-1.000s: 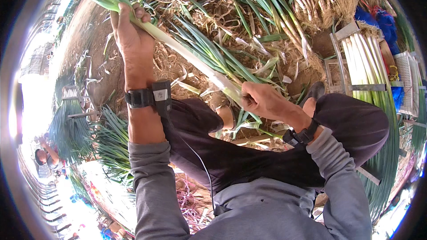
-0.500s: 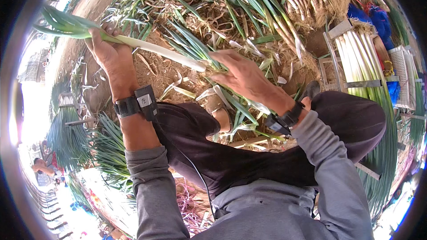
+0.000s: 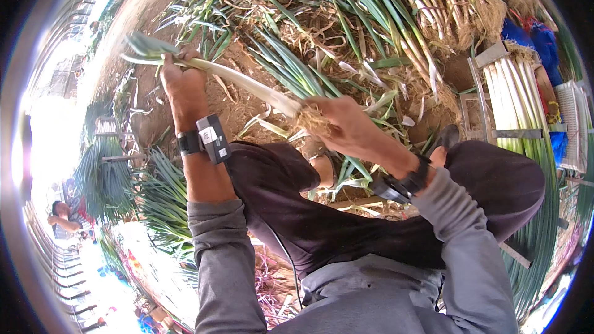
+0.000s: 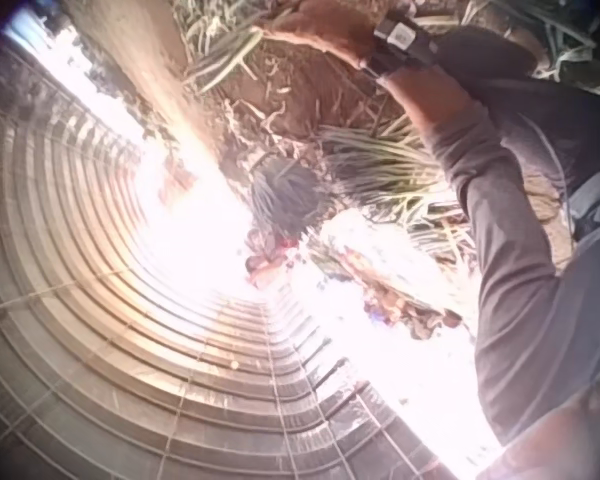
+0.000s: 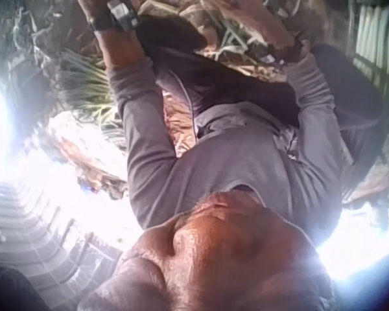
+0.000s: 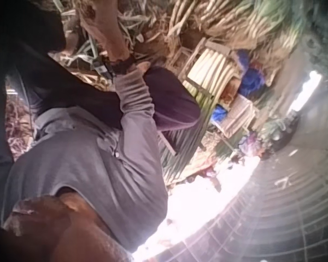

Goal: The person peels the outer layers from green onions by hand, trims the roots and tops with a knife, and places them into a metal rack. Once a bundle is gathered, the person secures it with a rubber band and trims the roots again.

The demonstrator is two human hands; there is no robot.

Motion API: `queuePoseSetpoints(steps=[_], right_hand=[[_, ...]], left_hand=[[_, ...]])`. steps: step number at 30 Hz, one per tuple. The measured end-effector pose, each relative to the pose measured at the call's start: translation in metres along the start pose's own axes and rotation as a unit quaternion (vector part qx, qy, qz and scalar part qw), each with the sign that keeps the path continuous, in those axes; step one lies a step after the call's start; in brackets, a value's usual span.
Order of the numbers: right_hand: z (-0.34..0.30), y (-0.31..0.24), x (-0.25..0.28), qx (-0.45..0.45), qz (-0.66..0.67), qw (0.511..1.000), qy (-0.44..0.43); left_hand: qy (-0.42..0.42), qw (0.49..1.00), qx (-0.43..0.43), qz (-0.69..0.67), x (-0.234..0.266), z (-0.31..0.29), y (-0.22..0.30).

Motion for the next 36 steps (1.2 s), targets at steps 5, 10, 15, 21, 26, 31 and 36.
queuePoseSetpoints(steps=[5,10,15,21,26,31,36], right_hand=[[-0.048,-0.024,0.037,-0.092,-0.05,0.994,-0.033],[-0.083,-0.049,0.09,-0.329,0.097,0.93,0.135],[-0.063,0.013,0.08,-0.167,-0.463,0.87,-0.012],[0.024,-0.02,0.054,-0.217,-0.059,0.968,0.11],[0.083,-0.014,0.03,-0.24,-0.017,0.968,0.066],[0.06,0.018,0.037,-0.171,-0.093,0.966,0.173],[-0.054,0.106,0.057,-0.427,-0.291,0.856,-0.016]], left_hand=[[-0.047,0.977,-0.121,0.169,0.007,0.004,0.0],[0.134,0.95,-0.231,0.163,-0.014,-0.02,0.006],[-0.011,0.974,-0.19,0.124,-0.052,-0.053,-0.025],[-0.144,0.971,-0.136,0.136,-0.071,-0.1,-0.076],[-0.185,0.967,-0.055,0.167,-0.079,-0.124,-0.101],[-0.173,0.965,-0.093,0.176,-0.076,-0.108,-0.093],[-0.12,0.97,-0.13,0.169,-0.072,-0.095,-0.064]])
Point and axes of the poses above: each hand's wrist, its own z-axis towards the middle knuckle, its own x-axis out of the back of the hand, y = z × x, the point moved 3 cm from there along z, towards the middle knuckle, and after that the axes turned 9 degrees about y, right-handed, at the moved point
